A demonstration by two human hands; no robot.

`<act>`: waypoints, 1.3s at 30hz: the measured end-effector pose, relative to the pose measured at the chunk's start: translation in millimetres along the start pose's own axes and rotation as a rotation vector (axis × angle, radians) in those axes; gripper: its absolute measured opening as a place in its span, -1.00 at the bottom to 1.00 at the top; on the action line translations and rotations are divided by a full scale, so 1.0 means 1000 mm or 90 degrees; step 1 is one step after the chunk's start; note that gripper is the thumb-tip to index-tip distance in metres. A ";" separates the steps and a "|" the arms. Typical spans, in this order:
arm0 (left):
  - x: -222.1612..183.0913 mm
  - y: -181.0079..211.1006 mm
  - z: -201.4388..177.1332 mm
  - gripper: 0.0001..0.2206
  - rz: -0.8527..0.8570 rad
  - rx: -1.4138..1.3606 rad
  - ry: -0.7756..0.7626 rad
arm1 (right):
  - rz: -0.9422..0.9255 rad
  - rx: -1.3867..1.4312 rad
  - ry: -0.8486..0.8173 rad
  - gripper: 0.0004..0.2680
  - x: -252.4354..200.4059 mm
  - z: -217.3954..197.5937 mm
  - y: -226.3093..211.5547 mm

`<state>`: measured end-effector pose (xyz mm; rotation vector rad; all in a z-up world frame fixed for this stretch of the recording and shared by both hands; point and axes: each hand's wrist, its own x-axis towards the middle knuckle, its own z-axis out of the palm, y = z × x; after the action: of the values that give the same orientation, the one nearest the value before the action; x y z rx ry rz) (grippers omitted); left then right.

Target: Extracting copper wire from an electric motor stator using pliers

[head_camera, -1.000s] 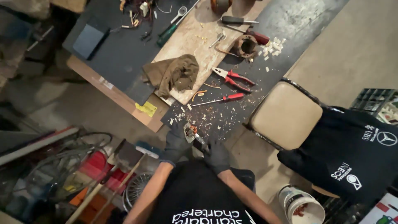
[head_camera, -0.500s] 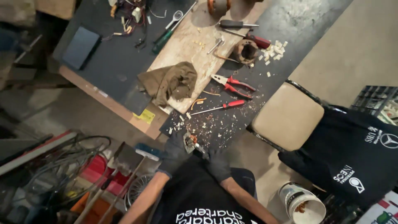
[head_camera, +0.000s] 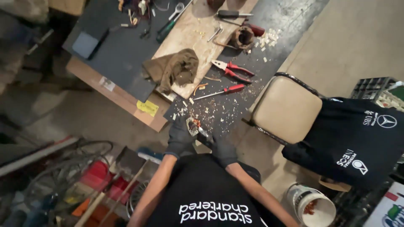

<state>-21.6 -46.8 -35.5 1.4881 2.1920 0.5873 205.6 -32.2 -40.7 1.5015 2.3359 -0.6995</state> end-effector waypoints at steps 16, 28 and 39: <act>-0.005 0.009 -0.009 -0.41 0.056 0.054 0.108 | -0.001 0.052 0.034 -0.67 -0.008 -0.010 0.003; 0.009 0.031 -0.036 -0.59 -0.007 0.020 0.122 | 0.077 0.072 -0.119 -0.60 0.001 -0.024 -0.007; 0.014 0.027 -0.019 -0.61 0.126 0.278 0.276 | -0.155 -0.059 0.093 -0.73 0.007 0.035 0.010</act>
<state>-17.2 -26.4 -6.3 1.9699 2.6471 0.5594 210.5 -42.5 -75.9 1.2819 2.6517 -0.5434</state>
